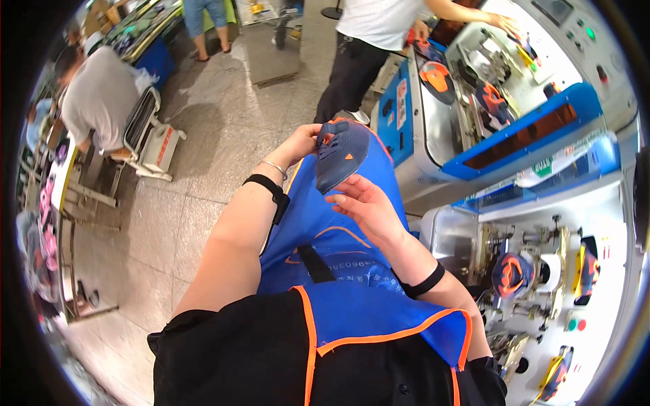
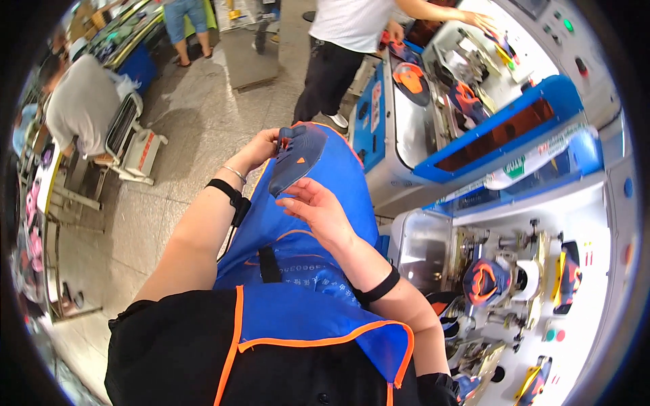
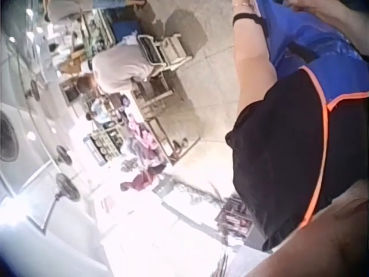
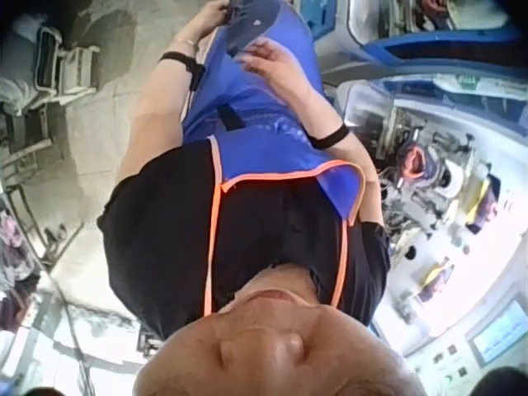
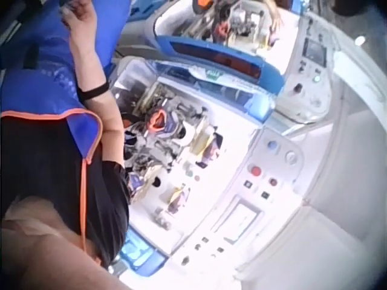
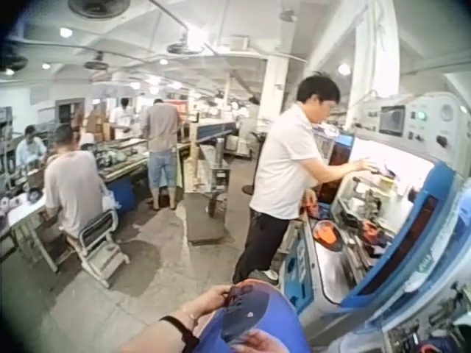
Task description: Operating a shoe lasting machine to shape the upper of sports shoes.
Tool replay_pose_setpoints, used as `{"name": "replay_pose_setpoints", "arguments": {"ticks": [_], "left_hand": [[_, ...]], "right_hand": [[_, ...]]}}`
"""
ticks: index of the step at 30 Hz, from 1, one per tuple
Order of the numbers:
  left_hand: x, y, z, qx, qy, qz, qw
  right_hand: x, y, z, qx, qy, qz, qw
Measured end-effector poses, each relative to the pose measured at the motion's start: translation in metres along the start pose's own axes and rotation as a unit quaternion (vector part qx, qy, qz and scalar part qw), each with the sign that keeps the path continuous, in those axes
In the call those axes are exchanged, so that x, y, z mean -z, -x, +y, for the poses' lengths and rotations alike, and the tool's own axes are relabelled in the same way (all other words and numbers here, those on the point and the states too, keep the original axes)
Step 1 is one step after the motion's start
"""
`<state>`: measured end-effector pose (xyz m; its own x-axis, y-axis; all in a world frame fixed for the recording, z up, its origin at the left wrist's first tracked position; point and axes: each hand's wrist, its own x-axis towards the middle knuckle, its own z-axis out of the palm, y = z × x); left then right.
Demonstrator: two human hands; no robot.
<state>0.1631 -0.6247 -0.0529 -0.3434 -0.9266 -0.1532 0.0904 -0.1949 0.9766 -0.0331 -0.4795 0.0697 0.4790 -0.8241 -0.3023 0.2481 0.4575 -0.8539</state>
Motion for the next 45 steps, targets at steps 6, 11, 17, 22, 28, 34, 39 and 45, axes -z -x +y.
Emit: {"name": "replay_pose_setpoints", "arguments": {"ticks": [6, 11, 17, 22, 28, 34, 39, 45], "left_hand": [[0.013, 0.026, 0.006, 0.061, -0.046, 0.014, 0.997], [0.014, 0.011, 0.005, 0.1, -0.116, -0.026, 0.988], [-0.009, -0.014, 0.001, 0.115, -0.189, -0.063, 0.973], [-0.019, -0.035, 0.001, 0.122, -0.174, -0.076, 0.974], [-0.018, -0.044, 0.011, 0.138, -0.176, -0.063, 0.973], [-0.071, -0.017, -0.015, 0.183, -0.166, -0.047, 0.968], [-0.077, -0.001, -0.001, 0.146, -0.216, -0.003, 0.965], [-0.09, 0.029, -0.019, 0.061, -0.282, 0.102, 0.952]], "right_hand": [[-0.004, 0.004, 0.023, -0.036, -0.078, 0.011, 0.996], [0.0, 0.009, 0.019, -0.049, -0.117, 0.053, 0.99], [0.022, 0.014, 0.02, -0.026, -0.18, 0.11, 0.977], [0.037, 0.01, 0.016, -0.01, -0.197, 0.11, 0.974], [0.046, -0.002, -0.006, 0.003, -0.225, 0.113, 0.968], [0.073, 0.021, -0.009, 0.001, -0.248, 0.26, 0.933], [0.094, 0.018, -0.016, -0.024, -0.235, 0.299, 0.925], [0.098, 0.012, -0.004, -0.035, -0.203, 0.366, 0.908]]}}
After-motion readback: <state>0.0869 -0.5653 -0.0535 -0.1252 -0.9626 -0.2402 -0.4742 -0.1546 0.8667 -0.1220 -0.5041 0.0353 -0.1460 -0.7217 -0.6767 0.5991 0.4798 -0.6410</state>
